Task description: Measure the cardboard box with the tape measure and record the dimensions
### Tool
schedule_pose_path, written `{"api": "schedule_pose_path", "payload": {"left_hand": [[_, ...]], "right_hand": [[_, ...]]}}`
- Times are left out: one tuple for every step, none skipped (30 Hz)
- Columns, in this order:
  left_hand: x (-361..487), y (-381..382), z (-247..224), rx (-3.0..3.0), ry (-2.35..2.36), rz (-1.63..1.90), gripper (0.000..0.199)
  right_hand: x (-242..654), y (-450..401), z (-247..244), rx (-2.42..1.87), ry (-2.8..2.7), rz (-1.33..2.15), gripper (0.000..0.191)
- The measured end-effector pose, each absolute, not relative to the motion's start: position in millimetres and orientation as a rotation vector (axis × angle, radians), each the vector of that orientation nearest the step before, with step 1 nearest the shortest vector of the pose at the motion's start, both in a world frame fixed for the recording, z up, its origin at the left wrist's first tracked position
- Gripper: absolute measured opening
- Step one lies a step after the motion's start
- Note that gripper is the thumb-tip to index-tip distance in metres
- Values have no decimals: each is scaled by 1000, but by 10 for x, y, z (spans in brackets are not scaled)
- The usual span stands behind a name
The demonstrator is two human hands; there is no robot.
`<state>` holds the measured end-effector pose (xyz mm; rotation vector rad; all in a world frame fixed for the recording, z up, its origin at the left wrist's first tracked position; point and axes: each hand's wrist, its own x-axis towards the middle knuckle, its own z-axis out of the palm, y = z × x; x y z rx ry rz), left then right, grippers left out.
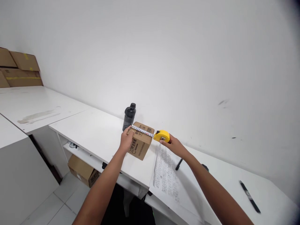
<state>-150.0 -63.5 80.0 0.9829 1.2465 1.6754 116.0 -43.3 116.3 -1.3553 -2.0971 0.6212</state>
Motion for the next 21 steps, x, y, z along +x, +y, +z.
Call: {"api": "schedule_pose_path", "payload": {"left_hand": [[-1504,-637,803,985,1243,1677,52],[-1507,-640,805,989,1237,1679,52],[-1511,-642,806,992,1234,1681,51],[-1514,-644,806,992,1233,1682,51],[-1517,-646,806,989,1236,1684,51],[-1520,-648,806,980,1242,1688,50],[-1523,-650,806,975,1246,1692,50],[-1527,-650,805,979,1244,1694,49],[-1530,-649,802,993,1239,1693,49],[-1534,-645,798,1015,1234,1690,49],[-1539,-640,794,1037,1235,1689,49],[-1545,-635,792,1055,1239,1689,48],[-1551,-630,792,1064,1246,1691,48],[-1557,-629,794,1062,1253,1689,49],[-1561,-634,800,1053,1256,1682,50],[-1563,-647,807,1045,1247,1667,52],[-1559,-669,813,1033,1232,1654,53],[-1549,-702,814,1019,1214,1647,55],[-1533,-744,807,1006,1201,1654,56],[-1513,-794,791,1001,1203,1673,57],[-1493,-847,765,1007,1225,1693,59]], "right_hand": [[1163,-422,1129,-1341,-2067,645,51],[1159,-416,1107,-1329,-2039,666,52],[1149,-413,1098,-1322,-2022,683,52],[1135,-414,1102,-1318,-2012,693,53],[1119,-416,1119,-1317,-2005,696,52],[1098,-418,1146,-1318,-2002,691,52],[1071,-418,1180,-1321,-2001,676,51],[1033,-413,1217,-1323,-2004,651,50],[981,-405,1257,-1326,-2013,618,49],[911,-393,1294,-1328,-2033,583,49],[820,-377,1329,-1332,-2068,550,49],[710,-358,1361,-1339,-2110,517,49],[583,-337,1389,-1353,-2155,484,49],[444,-316,1414,-1376,-2195,448,50],[301,-295,1438,-1403,-2222,410,50],[160,-277,1461,-1430,-2234,374,51],[32,-260,1483,-1445,-2232,347,52],[-79,-246,1504,-1442,-2223,344,51],[-165,-234,1522,-1410,-2210,380,51],[-227,-222,1535,-1348,-2196,462,49],[-265,-210,1543,-1265,-2177,583,47]]}}
